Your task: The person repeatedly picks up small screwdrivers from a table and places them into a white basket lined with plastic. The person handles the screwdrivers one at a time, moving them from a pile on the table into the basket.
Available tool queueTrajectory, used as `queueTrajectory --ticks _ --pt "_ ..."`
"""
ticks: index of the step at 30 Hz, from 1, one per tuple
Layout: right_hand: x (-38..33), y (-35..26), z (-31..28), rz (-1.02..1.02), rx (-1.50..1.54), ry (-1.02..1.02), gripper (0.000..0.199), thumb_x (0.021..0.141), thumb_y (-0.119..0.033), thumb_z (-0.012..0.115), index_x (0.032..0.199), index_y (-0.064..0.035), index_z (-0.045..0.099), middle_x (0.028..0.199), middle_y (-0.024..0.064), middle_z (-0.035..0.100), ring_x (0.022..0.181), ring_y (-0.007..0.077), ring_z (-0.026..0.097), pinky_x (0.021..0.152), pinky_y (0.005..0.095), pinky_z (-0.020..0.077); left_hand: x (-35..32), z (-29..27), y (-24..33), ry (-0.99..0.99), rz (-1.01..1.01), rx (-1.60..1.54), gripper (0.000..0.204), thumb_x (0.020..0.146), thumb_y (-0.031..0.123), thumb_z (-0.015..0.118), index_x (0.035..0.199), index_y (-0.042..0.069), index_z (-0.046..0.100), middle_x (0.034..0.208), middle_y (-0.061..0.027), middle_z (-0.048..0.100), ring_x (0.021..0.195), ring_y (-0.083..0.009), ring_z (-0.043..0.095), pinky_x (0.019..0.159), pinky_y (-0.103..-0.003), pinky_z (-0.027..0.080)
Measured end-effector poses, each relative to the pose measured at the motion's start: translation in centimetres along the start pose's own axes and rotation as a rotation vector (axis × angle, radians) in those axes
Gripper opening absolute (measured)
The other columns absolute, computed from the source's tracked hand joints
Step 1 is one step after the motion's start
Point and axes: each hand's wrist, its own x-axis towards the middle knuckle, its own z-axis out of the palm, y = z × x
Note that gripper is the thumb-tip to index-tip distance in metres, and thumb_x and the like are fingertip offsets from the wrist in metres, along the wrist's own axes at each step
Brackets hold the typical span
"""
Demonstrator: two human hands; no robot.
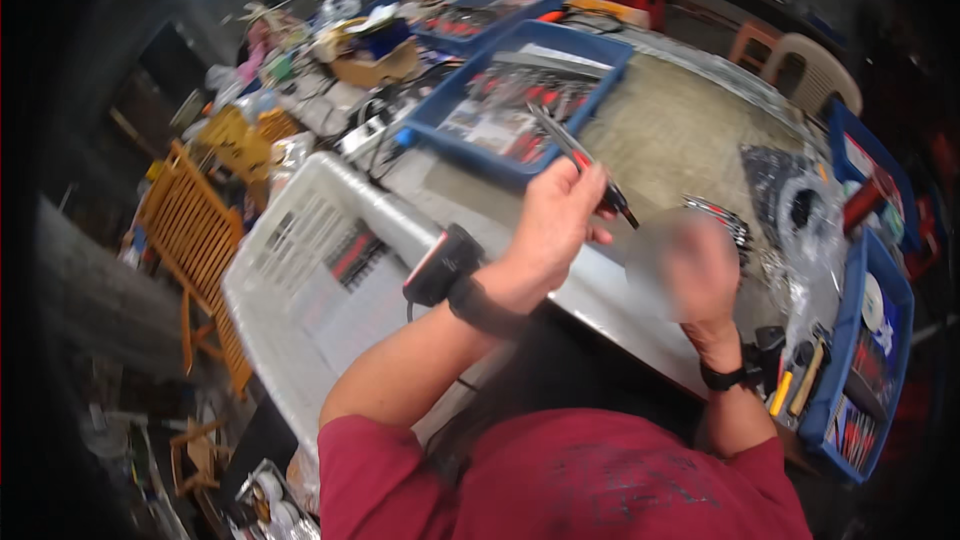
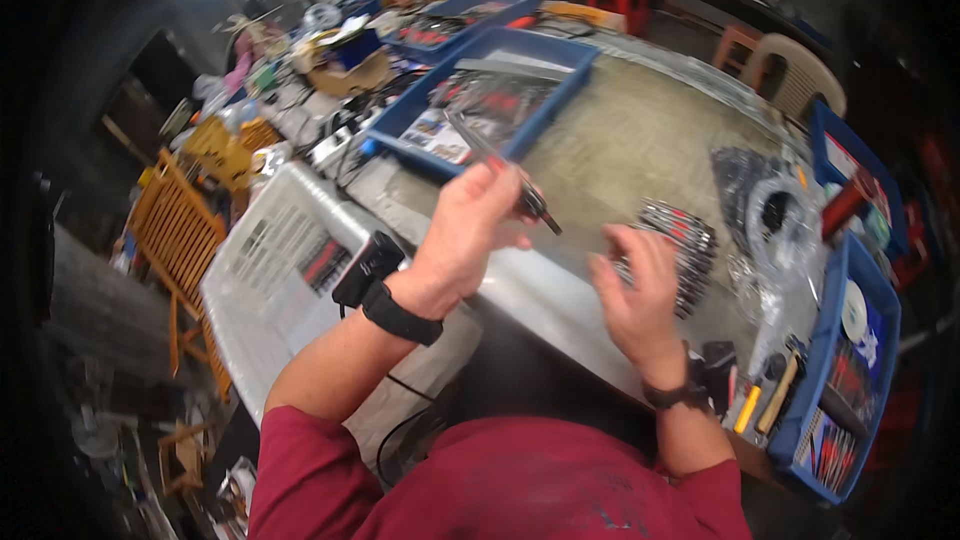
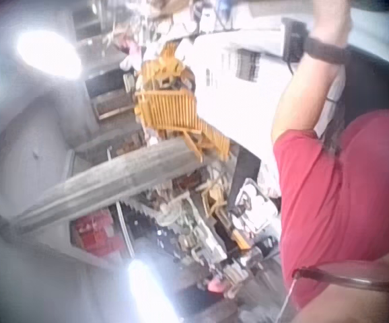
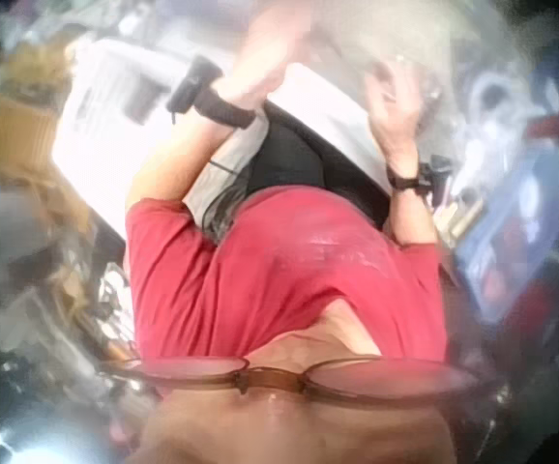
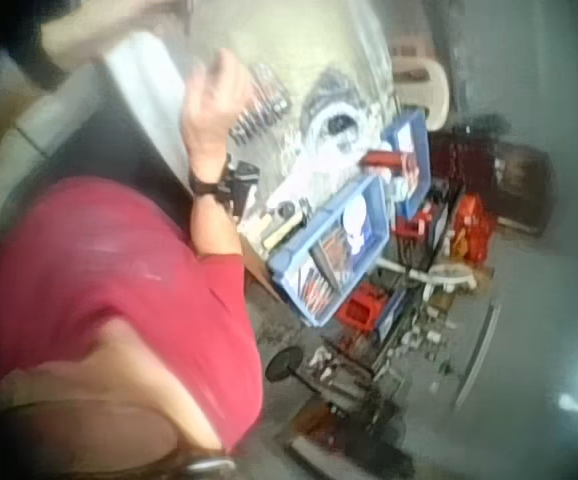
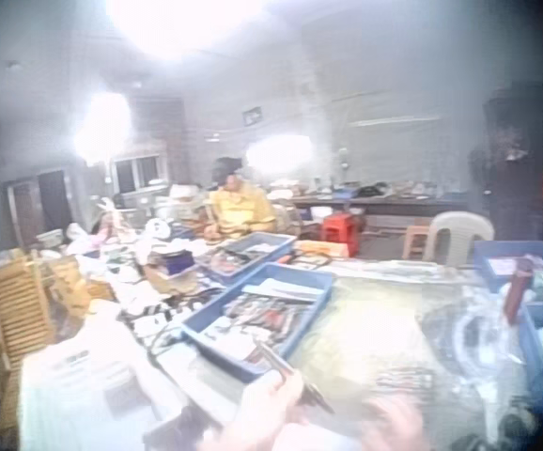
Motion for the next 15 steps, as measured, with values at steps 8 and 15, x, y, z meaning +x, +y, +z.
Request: queueTrajectory --ticks 8,15 --pt "-1.7 0.9 2.0 0.291 0.315 -0.024 0.019 0.079 -0.005 0.054 0.097 0.0022 0.054 0.087 0.0085 0.055 0.078 0.0157 0.052 0.072 0.0263 0.0413 -0.8 -18.6 4.9 0.637 0.31 0.322 0.021 0.087 0.026 0.049 0.088 0.006 0.05 0.073 -0.0036 0.057 0.057 -0.0102 0.055 0.045 -0.02 0.046" --pt "-2.7 1.2 3.3 0.347 0.352 -0.144 0.019 0.08 -0.003 0.052 0.098 0.0031 0.053 0.091 0.0081 0.054 0.082 0.0152 0.052 0.076 0.0259 0.0406 -7.1 -34.5 1.5 1.018 -0.113 0.563 0.025 0.08 0.021 0.055 0.077 -0.004 0.055 0.06 -0.0088 0.054 0.04 -0.0168 0.052 0.035 -0.027 0.042"
